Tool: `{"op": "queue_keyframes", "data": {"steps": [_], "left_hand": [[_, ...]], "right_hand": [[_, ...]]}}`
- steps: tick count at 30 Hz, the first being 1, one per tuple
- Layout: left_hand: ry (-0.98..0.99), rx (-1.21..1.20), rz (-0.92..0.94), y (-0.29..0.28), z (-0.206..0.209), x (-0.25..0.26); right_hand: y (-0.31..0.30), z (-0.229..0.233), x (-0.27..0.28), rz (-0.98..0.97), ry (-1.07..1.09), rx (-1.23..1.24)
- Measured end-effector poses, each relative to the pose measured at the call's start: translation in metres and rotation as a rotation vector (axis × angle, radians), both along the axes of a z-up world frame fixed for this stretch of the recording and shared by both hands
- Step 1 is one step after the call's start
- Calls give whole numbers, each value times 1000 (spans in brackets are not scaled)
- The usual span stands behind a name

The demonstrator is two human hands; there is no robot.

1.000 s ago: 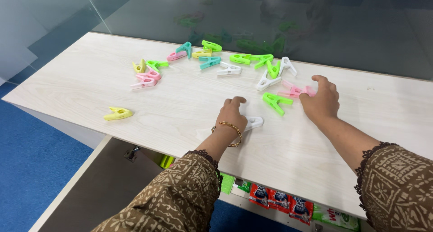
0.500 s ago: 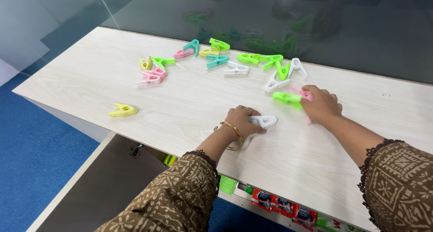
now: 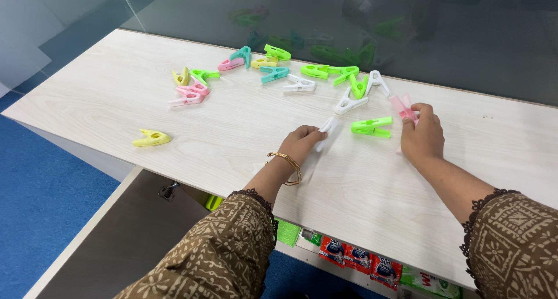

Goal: The person opens a white cabinet and organizes colorful plastic clothespins by picking them up from the cabinet top and placing them inside the cabinet. The person then closes the cabinet doors.

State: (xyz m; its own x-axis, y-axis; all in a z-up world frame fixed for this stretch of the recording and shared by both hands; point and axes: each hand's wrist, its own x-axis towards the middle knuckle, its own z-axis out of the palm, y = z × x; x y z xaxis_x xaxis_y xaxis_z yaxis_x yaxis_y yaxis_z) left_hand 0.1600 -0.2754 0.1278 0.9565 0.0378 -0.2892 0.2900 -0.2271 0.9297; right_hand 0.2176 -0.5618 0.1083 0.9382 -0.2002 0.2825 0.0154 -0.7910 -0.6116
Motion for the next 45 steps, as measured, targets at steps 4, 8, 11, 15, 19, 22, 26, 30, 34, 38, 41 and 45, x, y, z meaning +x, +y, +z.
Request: {"op": "queue_keyframes", "data": {"steps": [4, 8, 11, 15, 19, 22, 26, 30, 34, 38, 41, 45], "left_hand": [[-41, -17, 31, 5, -3, 1], [26, -126, 101, 10, -4, 2], [119, -357, 235, 15, -1, -4], [220, -609, 398, 34, 11, -23], [187, -667, 367, 68, 27, -49], [173, -730, 344, 103, 37, -69], [194, -796, 326, 148, 46, -109], [208, -911, 302, 188, 42, -156], [190, -841, 246, 221, 28, -195], [210, -809, 262, 242, 9, -229], [225, -813, 274, 243, -2, -254], [214, -863, 315, 235, -11, -274]], "right_hand": [[11, 13, -8, 17, -205, 81], [32, 33, -14, 129, -358, 95], [53, 44, -23, 215, -397, 99], [96, 55, -40, 316, -332, 183], [148, 67, -66, 423, -111, 270], [189, 77, -91, 511, -30, 243], [241, 89, -131, 639, 10, 191], [291, 94, -178, 773, -12, 196], [328, 92, -235, 780, 35, 141], [347, 80, -285, 738, 128, 204], [346, 63, -311, 736, 103, 243], [336, 33, -322, 570, 185, 244]]}}
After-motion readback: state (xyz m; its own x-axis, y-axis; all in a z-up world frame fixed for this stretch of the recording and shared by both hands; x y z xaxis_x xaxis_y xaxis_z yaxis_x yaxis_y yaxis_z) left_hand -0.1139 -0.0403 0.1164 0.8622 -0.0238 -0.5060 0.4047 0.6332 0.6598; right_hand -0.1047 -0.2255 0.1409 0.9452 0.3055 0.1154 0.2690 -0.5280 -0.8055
